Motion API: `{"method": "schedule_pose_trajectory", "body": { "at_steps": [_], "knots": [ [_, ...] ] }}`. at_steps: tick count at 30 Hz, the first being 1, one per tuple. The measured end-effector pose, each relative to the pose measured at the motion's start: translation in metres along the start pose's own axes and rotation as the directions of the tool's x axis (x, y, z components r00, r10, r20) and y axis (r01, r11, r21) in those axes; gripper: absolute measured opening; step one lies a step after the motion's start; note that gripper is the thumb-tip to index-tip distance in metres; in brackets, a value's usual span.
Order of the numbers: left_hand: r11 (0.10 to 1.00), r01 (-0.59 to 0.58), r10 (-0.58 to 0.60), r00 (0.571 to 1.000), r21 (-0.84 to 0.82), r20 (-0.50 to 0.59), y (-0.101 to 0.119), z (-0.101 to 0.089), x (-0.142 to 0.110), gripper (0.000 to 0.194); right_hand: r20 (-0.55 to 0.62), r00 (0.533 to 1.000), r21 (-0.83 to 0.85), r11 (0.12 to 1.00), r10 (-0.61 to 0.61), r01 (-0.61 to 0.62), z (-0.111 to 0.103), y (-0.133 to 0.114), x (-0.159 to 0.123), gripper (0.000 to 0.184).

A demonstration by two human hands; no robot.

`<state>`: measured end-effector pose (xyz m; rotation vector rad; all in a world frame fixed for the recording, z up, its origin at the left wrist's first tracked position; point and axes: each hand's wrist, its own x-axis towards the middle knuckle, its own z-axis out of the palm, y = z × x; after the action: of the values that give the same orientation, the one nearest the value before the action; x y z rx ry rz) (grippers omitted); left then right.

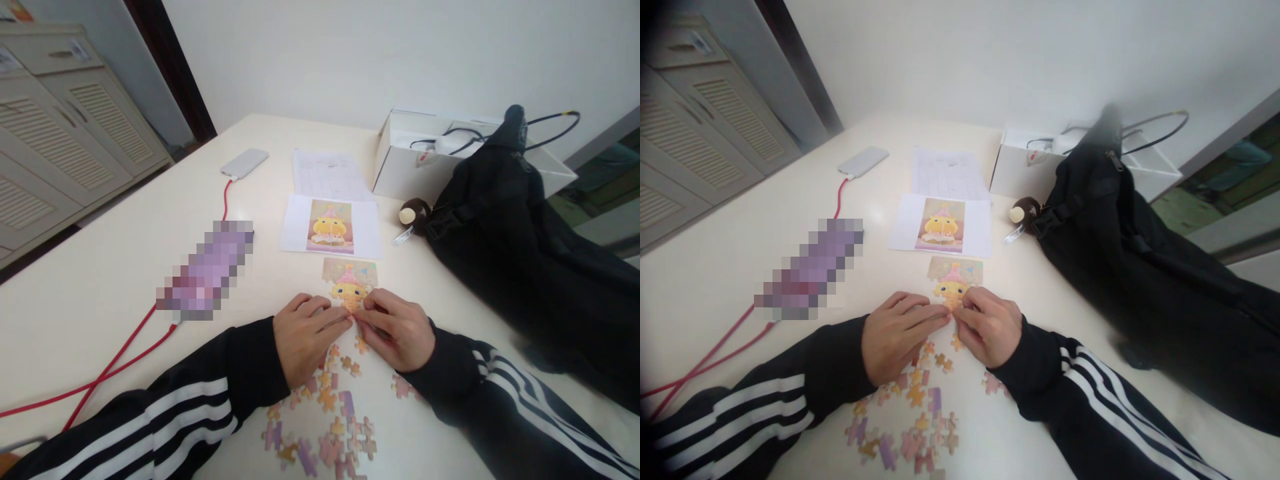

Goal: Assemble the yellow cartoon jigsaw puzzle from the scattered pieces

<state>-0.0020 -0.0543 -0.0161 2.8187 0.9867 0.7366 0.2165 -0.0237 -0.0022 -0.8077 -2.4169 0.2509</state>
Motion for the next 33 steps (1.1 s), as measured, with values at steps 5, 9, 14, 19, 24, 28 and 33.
{"method": "schedule_pose_trajectory", "body": {
  "at_steps": [5, 9, 14, 19, 24, 28, 33],
  "knots": [
    [0.997, 0.019, -0.025, 0.996, -0.074, -0.081, -0.001, -0.004, 0.001, 0.037, -0.108, 0.990, 0.129, 0.989, 0.091, -0.077, -0.006, 0.000, 0.002, 0.016],
    [0.991, 0.059, -0.074, 0.989, -0.118, -0.128, -0.004, -0.011, 0.001, 0.038, -0.203, 0.954, 0.216, 0.961, 0.219, -0.174, -0.012, 0.004, 0.006, 0.015],
    [0.996, 0.050, -0.056, 0.994, -0.069, -0.094, -0.006, -0.009, -0.001, 0.036, -0.121, 0.987, 0.173, 0.982, 0.101, -0.080, -0.008, 0.004, 0.003, 0.023],
    [0.997, 0.071, -0.071, 0.996, -0.019, -0.043, -0.003, -0.004, -0.002, 0.030, -0.027, 0.999, 0.018, 0.999, -0.033, 0.033, 0.003, 0.006, -0.005, 0.029],
    [0.995, 0.097, -0.098, 0.995, -0.022, -0.033, -0.001, -0.004, -0.001, 0.036, -0.025, 1.000, 0.067, 0.998, -0.015, 0.016, 0.003, 0.007, -0.005, 0.030],
    [0.986, 0.123, -0.133, 0.987, -0.114, -0.089, -0.006, -0.010, 0.000, 0.038, -0.062, 0.994, 0.245, 0.966, 0.095, -0.078, -0.005, 0.006, 0.003, 0.026],
    [0.965, 0.161, -0.188, 0.976, -0.207, -0.114, -0.019, -0.021, -0.002, 0.026, -0.105, 0.946, 0.449, 0.864, 0.307, -0.230, -0.014, 0.011, 0.010, 0.018]
  ]
}}
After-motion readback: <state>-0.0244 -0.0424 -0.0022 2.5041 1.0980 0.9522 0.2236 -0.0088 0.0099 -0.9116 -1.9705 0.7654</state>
